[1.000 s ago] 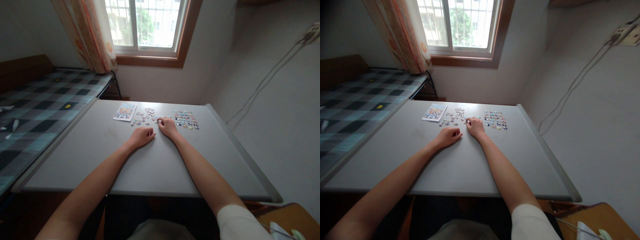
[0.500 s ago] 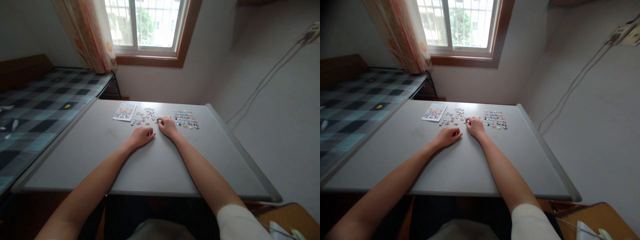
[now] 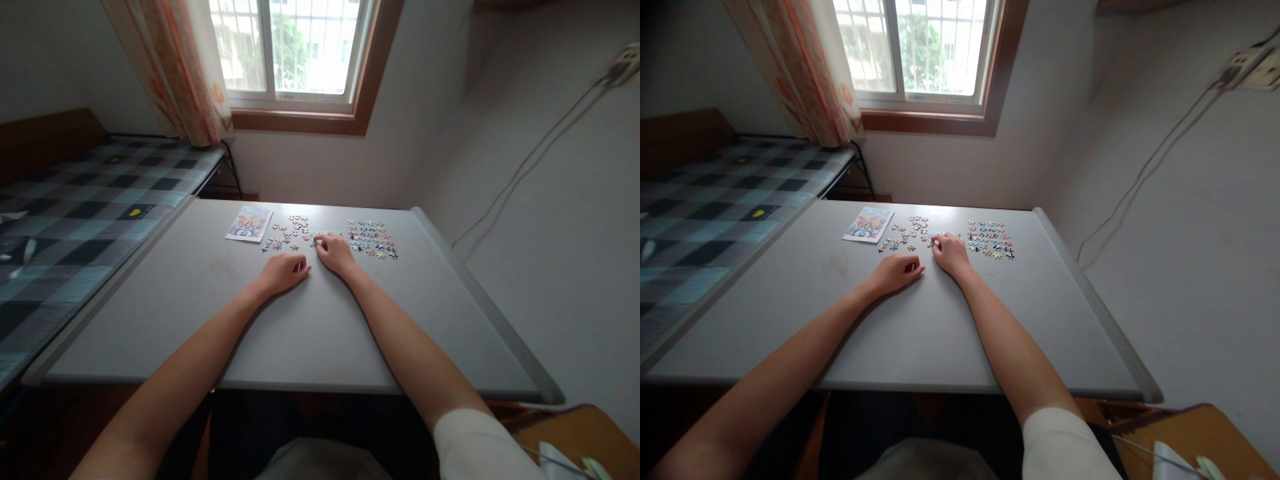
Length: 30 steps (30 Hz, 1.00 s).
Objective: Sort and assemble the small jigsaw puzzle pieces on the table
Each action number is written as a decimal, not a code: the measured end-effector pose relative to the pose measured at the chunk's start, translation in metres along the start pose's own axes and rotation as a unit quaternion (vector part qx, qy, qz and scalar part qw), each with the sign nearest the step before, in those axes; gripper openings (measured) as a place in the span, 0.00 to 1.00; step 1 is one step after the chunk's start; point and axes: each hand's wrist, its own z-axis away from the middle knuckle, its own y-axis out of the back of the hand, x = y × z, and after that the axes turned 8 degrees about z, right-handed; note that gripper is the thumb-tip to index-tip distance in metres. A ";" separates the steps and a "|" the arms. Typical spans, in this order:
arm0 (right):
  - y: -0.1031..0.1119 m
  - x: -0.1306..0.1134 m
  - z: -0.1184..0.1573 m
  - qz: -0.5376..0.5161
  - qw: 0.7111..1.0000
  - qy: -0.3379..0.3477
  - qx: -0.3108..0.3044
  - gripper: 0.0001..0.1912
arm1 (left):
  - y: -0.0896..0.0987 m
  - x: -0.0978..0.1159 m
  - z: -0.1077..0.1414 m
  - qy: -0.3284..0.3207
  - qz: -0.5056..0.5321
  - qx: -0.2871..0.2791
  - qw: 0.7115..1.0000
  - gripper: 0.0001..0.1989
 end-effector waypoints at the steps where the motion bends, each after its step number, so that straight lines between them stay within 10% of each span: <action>1: 0.000 0.000 0.000 0.001 1.000 0.000 0.000 0.15 | 0.000 0.000 0.000 0.000 0.000 0.001 1.000 0.15; 30: 0.001 0.000 0.000 0.001 1.000 -0.001 -0.008 0.15 | 0.000 0.001 0.000 0.004 0.002 -0.001 1.000 0.15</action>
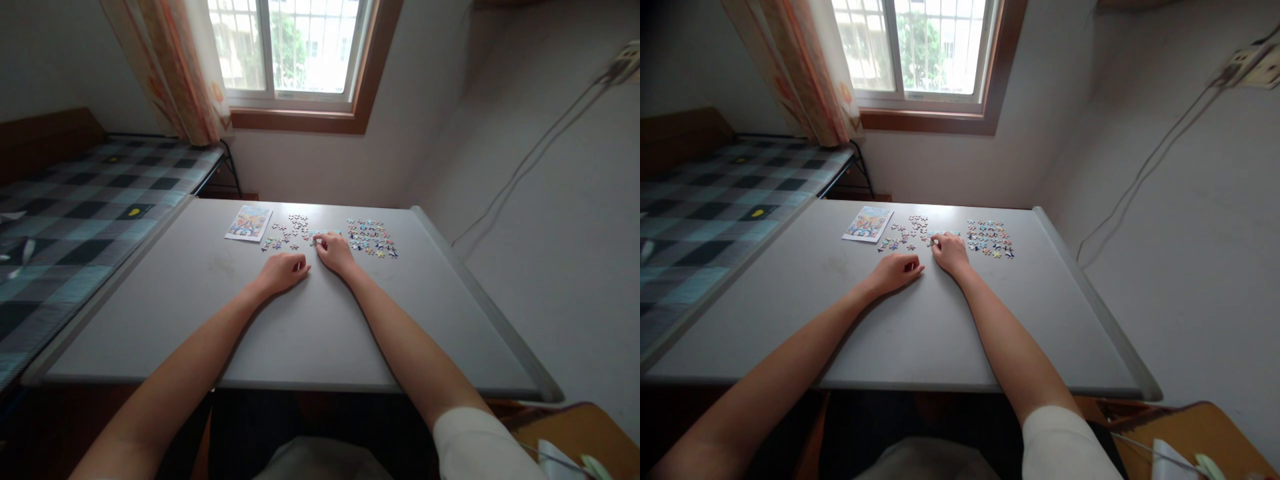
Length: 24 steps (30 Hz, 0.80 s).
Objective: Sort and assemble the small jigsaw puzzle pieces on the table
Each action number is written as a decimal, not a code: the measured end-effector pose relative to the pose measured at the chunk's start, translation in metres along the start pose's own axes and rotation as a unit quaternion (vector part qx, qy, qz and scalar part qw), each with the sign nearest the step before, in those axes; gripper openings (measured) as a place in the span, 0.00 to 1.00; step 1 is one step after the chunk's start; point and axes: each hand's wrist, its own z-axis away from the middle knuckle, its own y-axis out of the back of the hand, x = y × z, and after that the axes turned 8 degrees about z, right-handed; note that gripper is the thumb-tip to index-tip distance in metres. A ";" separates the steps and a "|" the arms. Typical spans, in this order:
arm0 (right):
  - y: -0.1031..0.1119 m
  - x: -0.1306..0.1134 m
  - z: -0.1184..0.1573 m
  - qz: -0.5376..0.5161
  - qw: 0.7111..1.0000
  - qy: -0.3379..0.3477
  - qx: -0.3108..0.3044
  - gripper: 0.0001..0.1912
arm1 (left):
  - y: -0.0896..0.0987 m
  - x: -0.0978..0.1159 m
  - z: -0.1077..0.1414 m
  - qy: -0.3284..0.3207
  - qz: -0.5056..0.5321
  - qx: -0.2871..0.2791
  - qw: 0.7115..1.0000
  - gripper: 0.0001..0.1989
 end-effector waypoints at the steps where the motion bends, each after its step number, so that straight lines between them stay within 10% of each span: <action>1: 0.000 0.000 0.000 -0.001 1.000 0.000 0.000 0.15 | 0.000 0.000 0.000 0.001 0.000 0.000 1.000 0.15; 24: -0.001 0.000 0.000 -0.002 1.000 0.001 0.004 0.15 | 0.001 0.000 0.000 0.003 0.003 0.000 1.000 0.15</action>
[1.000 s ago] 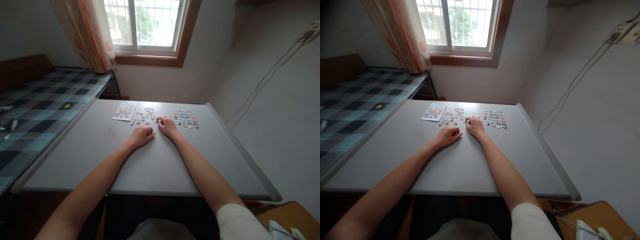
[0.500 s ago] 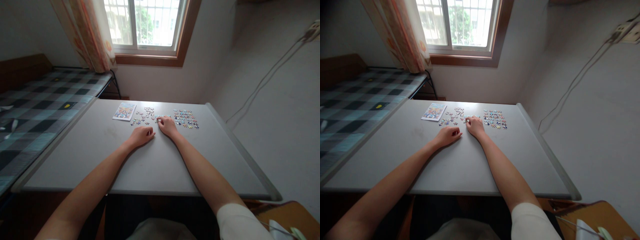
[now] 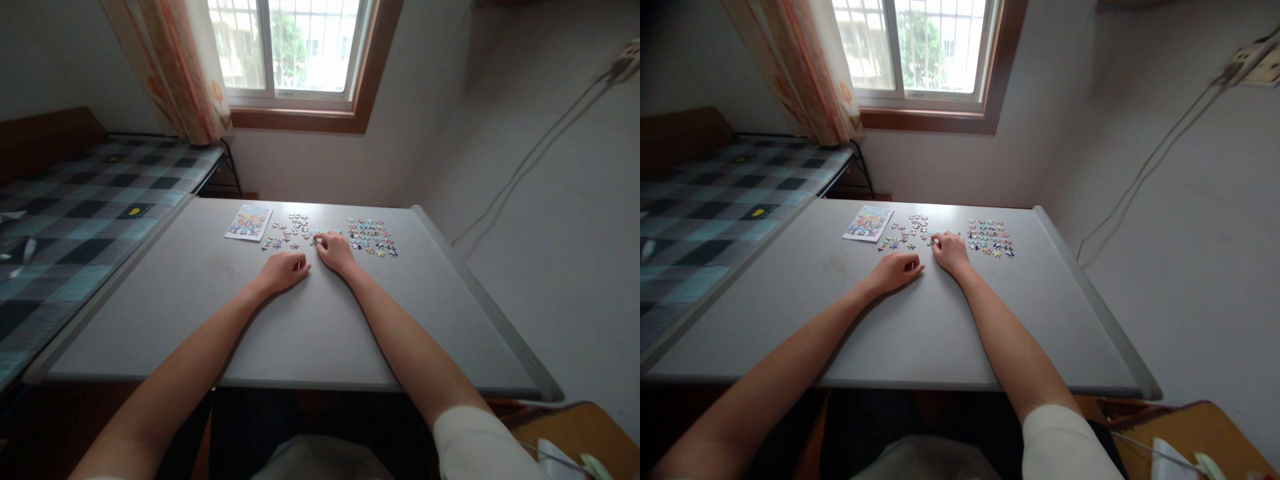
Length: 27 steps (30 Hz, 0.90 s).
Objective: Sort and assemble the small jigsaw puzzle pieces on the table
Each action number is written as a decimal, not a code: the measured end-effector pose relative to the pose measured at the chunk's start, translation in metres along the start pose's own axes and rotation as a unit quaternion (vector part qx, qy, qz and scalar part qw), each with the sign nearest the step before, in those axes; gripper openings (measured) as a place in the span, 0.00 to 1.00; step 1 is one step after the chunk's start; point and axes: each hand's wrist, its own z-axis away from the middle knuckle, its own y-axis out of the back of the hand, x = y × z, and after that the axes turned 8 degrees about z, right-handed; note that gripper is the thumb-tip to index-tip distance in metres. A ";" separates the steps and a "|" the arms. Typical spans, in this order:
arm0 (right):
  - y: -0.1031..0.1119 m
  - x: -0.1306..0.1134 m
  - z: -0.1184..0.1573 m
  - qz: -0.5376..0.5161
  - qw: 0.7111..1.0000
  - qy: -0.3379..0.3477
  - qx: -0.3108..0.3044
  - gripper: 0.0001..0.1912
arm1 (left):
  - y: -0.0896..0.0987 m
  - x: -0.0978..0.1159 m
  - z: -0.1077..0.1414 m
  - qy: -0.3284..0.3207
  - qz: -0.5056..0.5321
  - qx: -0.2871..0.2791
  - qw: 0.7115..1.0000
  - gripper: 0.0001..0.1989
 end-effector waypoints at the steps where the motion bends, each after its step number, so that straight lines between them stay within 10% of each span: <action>1: 0.000 0.000 0.000 0.000 1.000 0.000 -0.001 0.15 | 0.000 0.000 0.000 0.000 0.000 -0.001 1.000 0.15; 27: 0.001 0.000 0.000 -0.001 1.000 0.004 0.000 0.15 | 0.001 0.001 0.000 -0.002 -0.006 -0.005 1.000 0.15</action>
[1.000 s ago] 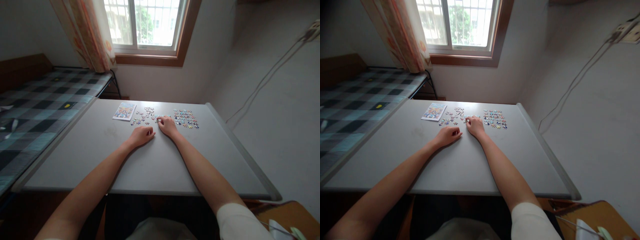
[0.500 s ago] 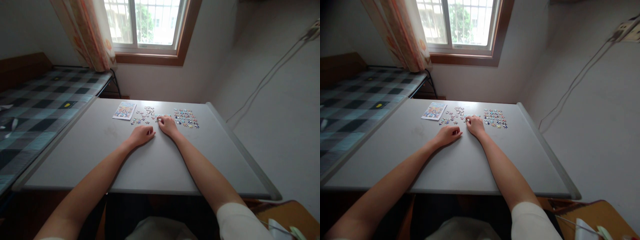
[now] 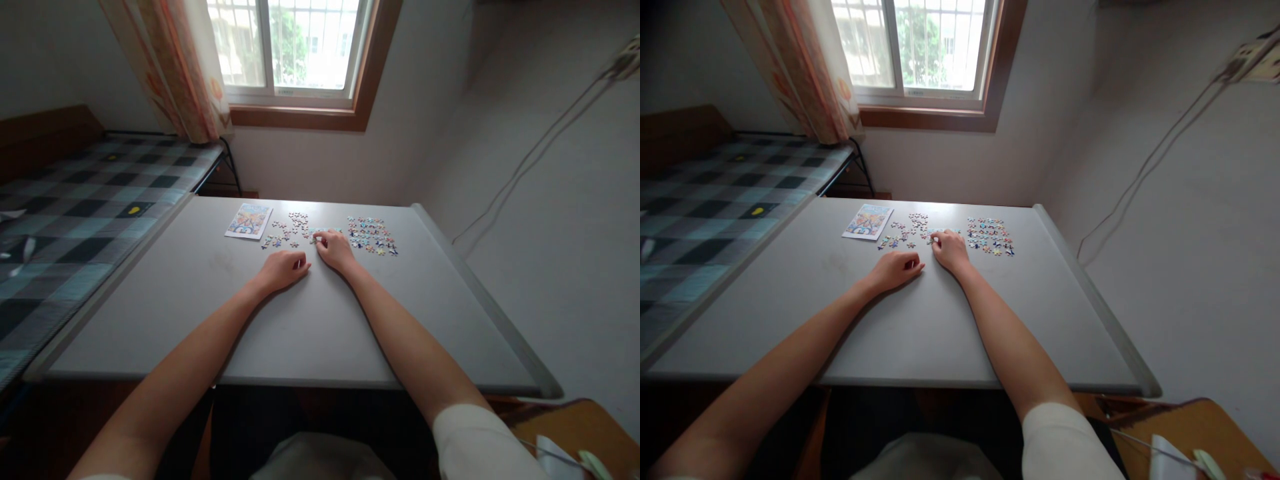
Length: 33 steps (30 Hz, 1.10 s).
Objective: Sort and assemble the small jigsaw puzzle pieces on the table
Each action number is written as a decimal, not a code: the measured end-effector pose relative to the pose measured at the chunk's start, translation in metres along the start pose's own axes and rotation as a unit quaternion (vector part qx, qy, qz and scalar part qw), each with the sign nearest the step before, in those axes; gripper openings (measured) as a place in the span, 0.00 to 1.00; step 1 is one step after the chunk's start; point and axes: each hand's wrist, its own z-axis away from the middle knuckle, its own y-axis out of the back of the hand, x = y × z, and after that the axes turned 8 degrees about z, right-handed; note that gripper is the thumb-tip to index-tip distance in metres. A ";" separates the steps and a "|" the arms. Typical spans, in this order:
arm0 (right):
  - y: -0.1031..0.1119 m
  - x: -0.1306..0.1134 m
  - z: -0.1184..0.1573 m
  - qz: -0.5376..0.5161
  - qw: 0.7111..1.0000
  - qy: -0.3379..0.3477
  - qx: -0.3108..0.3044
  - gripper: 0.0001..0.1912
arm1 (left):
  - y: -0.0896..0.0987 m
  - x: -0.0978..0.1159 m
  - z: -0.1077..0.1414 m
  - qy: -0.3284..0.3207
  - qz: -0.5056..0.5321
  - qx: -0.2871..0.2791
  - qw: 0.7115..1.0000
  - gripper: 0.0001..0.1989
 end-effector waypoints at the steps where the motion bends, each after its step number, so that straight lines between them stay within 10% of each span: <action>1: 0.000 0.000 0.000 -0.001 1.000 0.000 0.000 0.15 | 0.000 0.000 0.000 0.001 0.000 0.000 1.000 0.15; 33: 0.000 0.000 0.000 -0.006 1.000 -0.004 0.004 0.15 | -0.001 -0.001 0.000 -0.006 -0.013 0.003 1.000 0.15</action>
